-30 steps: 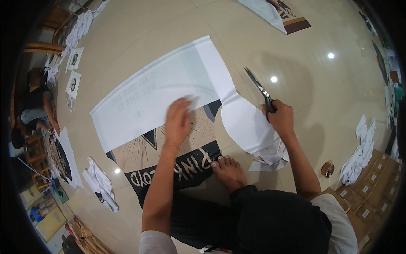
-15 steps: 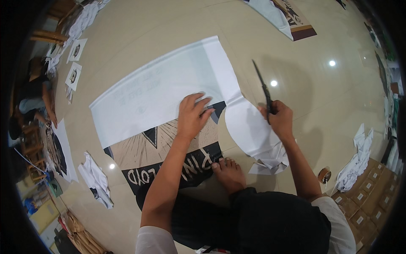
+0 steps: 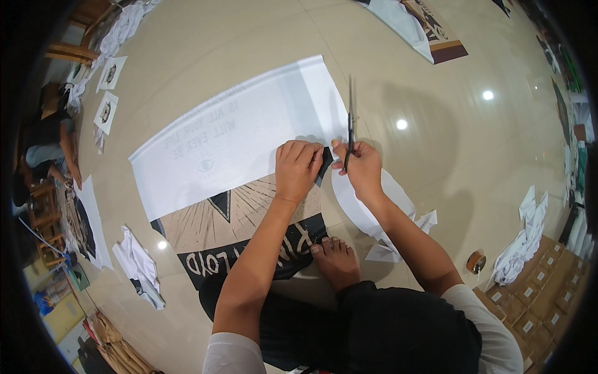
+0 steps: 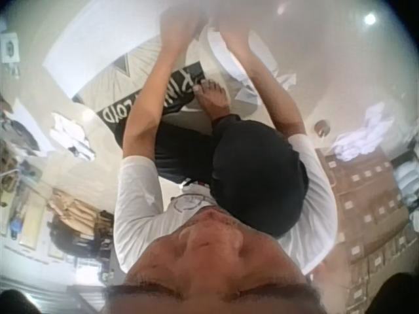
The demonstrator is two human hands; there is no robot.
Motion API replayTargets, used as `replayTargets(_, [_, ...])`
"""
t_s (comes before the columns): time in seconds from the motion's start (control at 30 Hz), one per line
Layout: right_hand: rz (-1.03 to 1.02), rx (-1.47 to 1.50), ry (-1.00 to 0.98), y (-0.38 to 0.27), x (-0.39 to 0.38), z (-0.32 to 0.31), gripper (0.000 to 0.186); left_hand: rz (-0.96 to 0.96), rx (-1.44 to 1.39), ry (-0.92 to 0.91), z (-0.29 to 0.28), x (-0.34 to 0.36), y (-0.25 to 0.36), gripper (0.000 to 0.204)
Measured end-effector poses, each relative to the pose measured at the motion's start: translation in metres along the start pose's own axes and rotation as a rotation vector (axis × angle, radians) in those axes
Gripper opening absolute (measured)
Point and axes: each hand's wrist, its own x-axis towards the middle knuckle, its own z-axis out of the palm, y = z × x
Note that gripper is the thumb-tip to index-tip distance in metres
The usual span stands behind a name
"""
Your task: The person sits on the floor and uses scissors to cut a large white fabric sheet that has a Pink Floyd graphic printed on it. They trim the edges of the graphic and then cut the remaining white fabric into strips.
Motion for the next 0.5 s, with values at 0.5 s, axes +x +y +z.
replayTargets(0.5, [-0.091, -0.037, 0.184, -0.007, 0.032, -0.012, 0.024, -0.120, 0.123, -0.100, -0.032, -0.024, -0.030, 0.056])
